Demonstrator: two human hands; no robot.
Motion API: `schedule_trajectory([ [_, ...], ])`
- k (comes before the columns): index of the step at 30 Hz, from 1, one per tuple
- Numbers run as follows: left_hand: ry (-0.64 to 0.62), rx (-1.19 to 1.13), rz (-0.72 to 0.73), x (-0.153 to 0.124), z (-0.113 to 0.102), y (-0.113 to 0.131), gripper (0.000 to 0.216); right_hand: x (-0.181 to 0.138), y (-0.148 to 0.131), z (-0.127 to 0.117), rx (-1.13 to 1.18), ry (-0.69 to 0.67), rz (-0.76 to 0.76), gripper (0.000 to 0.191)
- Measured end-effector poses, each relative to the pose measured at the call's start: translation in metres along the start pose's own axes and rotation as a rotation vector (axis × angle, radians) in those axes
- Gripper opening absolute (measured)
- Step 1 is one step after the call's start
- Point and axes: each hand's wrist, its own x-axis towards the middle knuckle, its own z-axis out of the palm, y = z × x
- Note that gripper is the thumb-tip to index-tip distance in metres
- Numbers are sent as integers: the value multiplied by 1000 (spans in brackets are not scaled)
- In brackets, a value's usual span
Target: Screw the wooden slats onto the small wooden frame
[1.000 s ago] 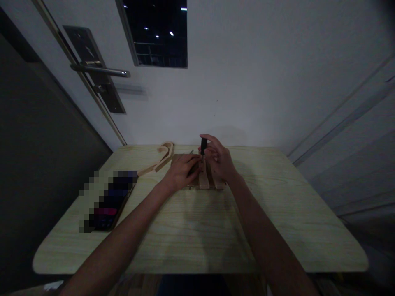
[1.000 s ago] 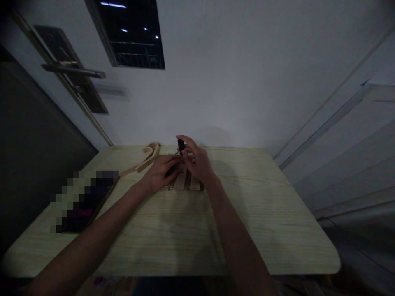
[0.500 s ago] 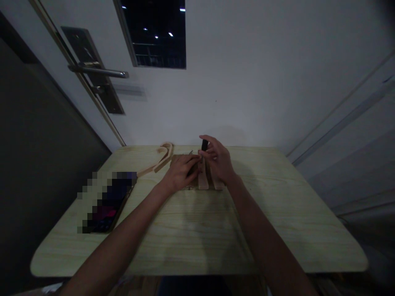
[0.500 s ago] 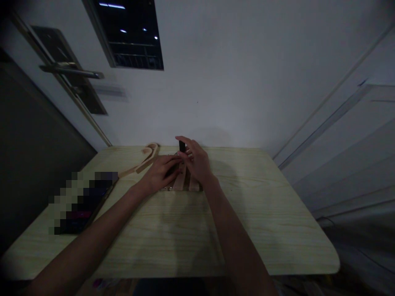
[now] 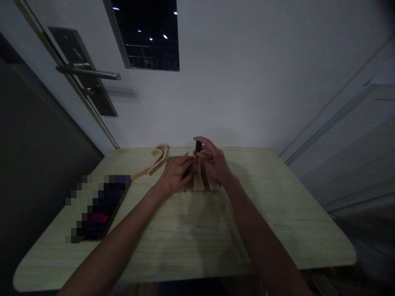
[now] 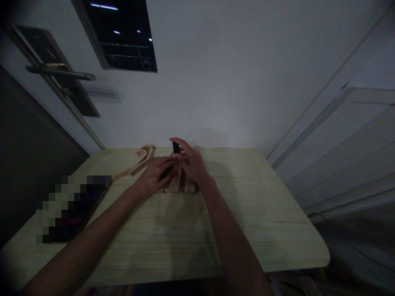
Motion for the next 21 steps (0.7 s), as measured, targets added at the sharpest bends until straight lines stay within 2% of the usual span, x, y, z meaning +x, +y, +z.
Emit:
schedule_trajectory([
  [11, 5, 28, 14, 1, 1, 1, 36, 0, 1, 2, -25, 97, 50, 41],
  [14, 10, 17, 15, 1, 2, -1, 36, -1, 1, 2, -26, 59, 54, 42],
  [18, -5, 13, 9, 1, 0, 0, 38, -4, 4, 0, -49, 31, 49, 53],
  [21, -15, 9, 12, 2, -1, 1, 39, -5, 5, 0, -63, 34, 29, 51],
])
